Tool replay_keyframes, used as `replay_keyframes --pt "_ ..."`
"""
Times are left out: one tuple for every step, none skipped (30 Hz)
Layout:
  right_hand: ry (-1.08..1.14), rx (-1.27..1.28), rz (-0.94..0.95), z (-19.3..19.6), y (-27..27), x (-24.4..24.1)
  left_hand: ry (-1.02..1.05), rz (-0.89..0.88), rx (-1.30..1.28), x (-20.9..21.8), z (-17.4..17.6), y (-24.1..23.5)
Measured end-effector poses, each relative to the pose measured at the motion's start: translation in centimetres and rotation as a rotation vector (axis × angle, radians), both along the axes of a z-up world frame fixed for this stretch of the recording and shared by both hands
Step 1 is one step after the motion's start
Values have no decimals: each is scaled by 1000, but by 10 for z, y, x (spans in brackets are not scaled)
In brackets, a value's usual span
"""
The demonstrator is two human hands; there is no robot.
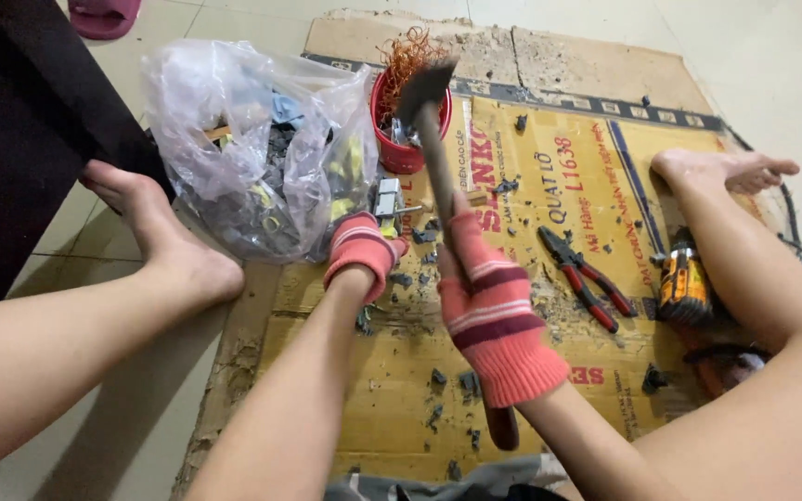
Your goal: The person sits on the floor and uses a hammer and a knife to break apart a circuit board. They repeatedly strike the board with the hammer and pry off components with the knife, separating metal and plastic parts.
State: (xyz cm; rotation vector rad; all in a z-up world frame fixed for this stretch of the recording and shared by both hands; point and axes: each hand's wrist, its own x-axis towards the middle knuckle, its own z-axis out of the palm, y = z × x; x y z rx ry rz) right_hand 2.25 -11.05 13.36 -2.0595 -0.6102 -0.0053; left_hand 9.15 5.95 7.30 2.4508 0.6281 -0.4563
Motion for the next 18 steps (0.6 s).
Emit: replay_keyframes --pt "29 123 17 17 4 0 -6 7 -4 -1 0 1" --pt "25 117 27 18 6 -8 -12 17 -9 2 2 2" --pt "257 90 7 19 8 -16 -14 26 -14 4 3 3" --pt "496 68 -22 18 9 -26 -9 27 -13 4 3 3" --pt "499 68 -22 29 9 -25 -7 28 -12 7 3 1" --pt "632 -181 -94 39 6 -24 2 23 -18 9 2 -6" --pt "759 -432 -169 50 3 -23 10 19 -23 13 1 -14" --pt "756 -426 -187 45 1 -14 4 1 -24 14 0 -15" --pt "798 -69 -265 40 -2 -6 0 -16 -24 15 -1 -16" --pt "830 277 -315 33 -2 -1 8 -7 -26 8 -6 -13" --pt "835 270 -309 37 -8 -2 13 2 -29 9 -7 -12" --pt "344 -10 -226 40 -13 -1 20 5 -28 12 -7 -8" --pt "-152 -277 -132 45 -16 1 27 9 -27 15 -7 -4" --pt "-156 -271 -130 31 -17 -6 23 11 -22 16 -6 -4" --pt "26 -219 -69 17 -18 -14 22 14 -16 17 -6 -3" --pt "221 -170 -7 1 -21 -25 35 15 -14 13 -10 -4" --pt "231 -169 -5 3 -20 -27 44 16 -13 14 -12 -7" --pt "294 -199 -54 5 -20 -28 59 21 -19 15 -15 -10"
